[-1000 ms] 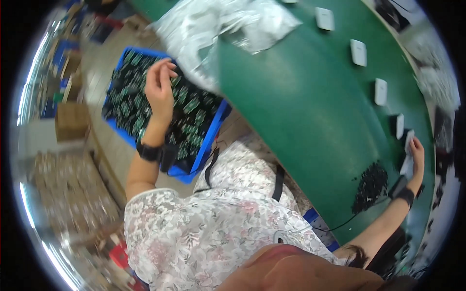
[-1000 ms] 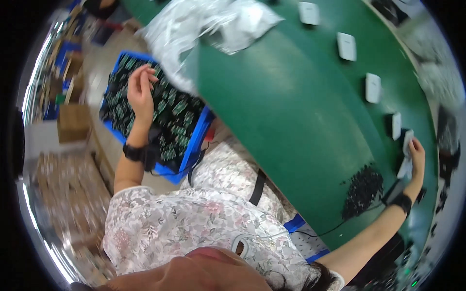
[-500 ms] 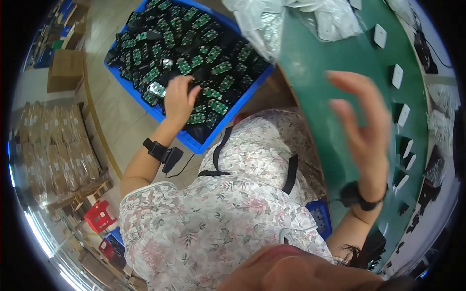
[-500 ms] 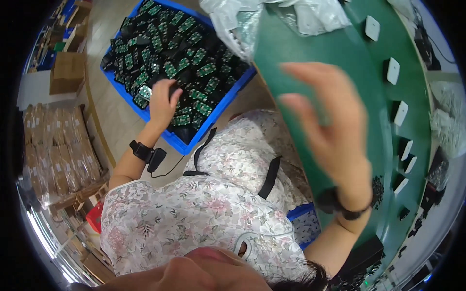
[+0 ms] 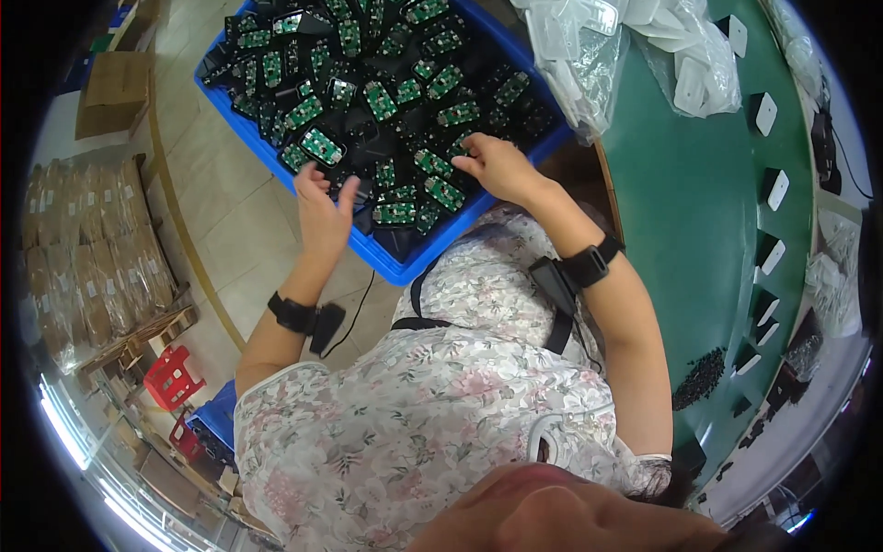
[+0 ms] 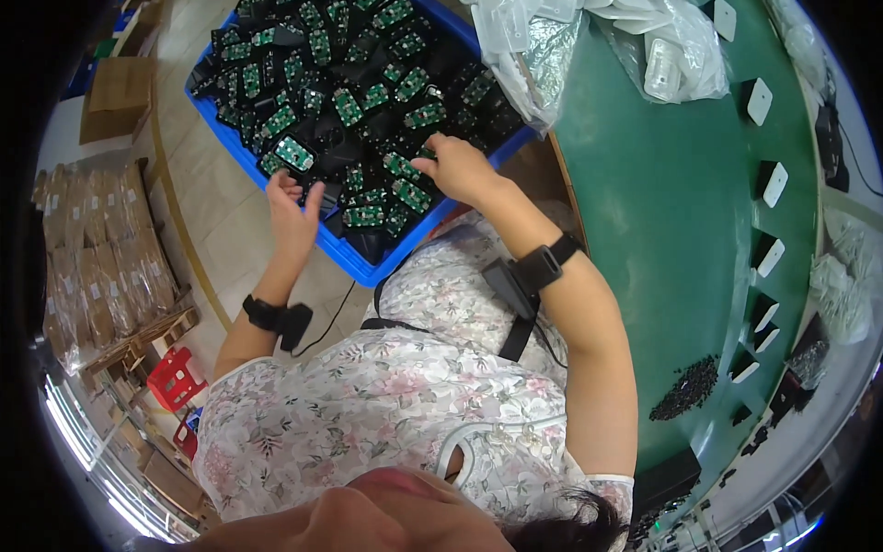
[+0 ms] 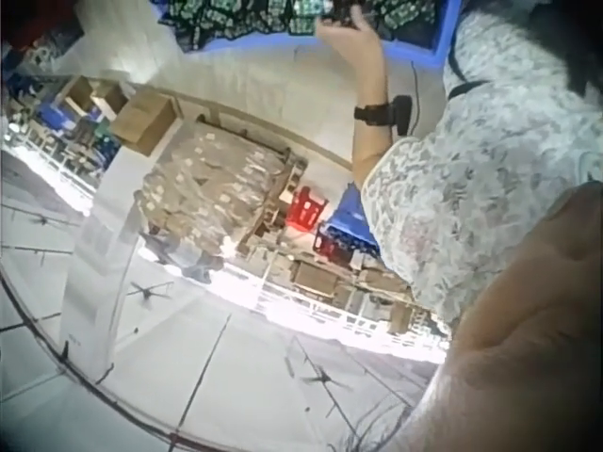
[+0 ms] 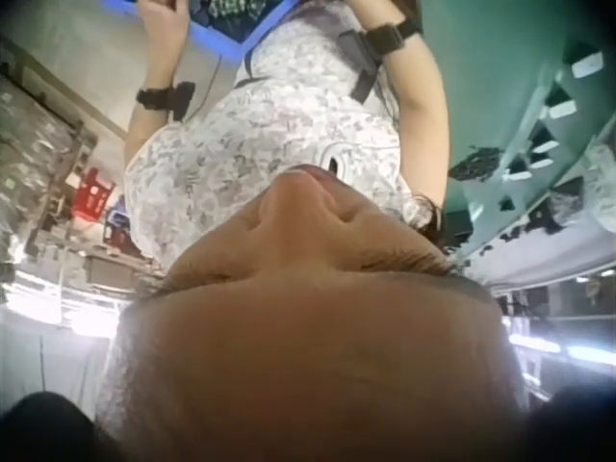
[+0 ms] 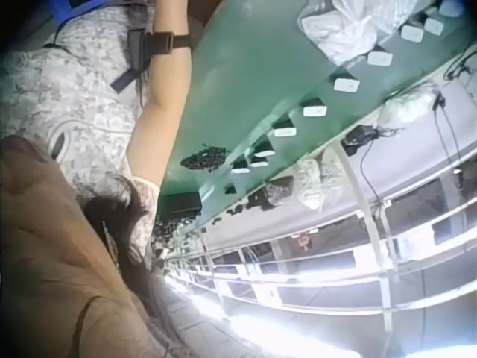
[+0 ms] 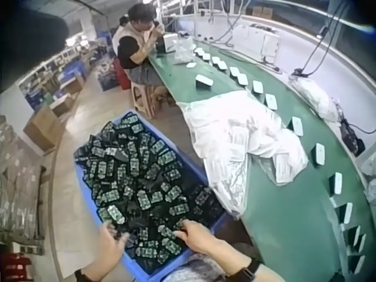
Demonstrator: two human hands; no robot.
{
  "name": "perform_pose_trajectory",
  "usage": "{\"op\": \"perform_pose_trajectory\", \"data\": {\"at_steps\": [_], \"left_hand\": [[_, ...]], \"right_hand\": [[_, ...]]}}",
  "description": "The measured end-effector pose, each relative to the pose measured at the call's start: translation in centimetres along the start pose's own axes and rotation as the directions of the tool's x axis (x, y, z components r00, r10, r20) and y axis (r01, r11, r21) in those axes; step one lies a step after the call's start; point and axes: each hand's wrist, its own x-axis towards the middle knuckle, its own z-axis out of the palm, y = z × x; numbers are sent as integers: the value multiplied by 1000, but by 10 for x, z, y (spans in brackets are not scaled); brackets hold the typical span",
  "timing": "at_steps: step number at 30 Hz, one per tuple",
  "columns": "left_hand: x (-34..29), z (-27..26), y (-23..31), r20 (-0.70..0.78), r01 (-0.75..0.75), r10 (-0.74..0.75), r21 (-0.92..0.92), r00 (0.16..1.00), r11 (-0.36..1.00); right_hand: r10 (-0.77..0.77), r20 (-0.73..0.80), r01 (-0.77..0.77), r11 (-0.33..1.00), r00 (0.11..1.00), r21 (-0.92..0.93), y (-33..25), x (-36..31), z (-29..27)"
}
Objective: The person picks up a white cover, inserts a small screw into it, and presses the cover onto a black base before placing the assembled unit on the table.
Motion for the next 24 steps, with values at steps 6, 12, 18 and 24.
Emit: {"op": "perform_pose_trajectory", "data": {"at_steps": [6, 12, 18, 24], "left_hand": [[-52, -5, 23, 366, 312, -244, -139, 898, 940], [-64, -7, 50, 594, -374, 160, 256, 788, 891], [-71, 17, 44, 499, -284, 84, 340, 863, 896], [-59, 36, 40, 347, -330, 200, 369, 916, 869]], "right_hand": [[50, 150, -17, 977, 987, -211, -5, 5, 14], [42, 221, 44, 927, 974, -372, -9, -3, 22], [34, 221, 90, 847, 975, -524, -22, -9, 32], [-33, 143, 104, 845, 989, -525, -8, -9, 40]]}}
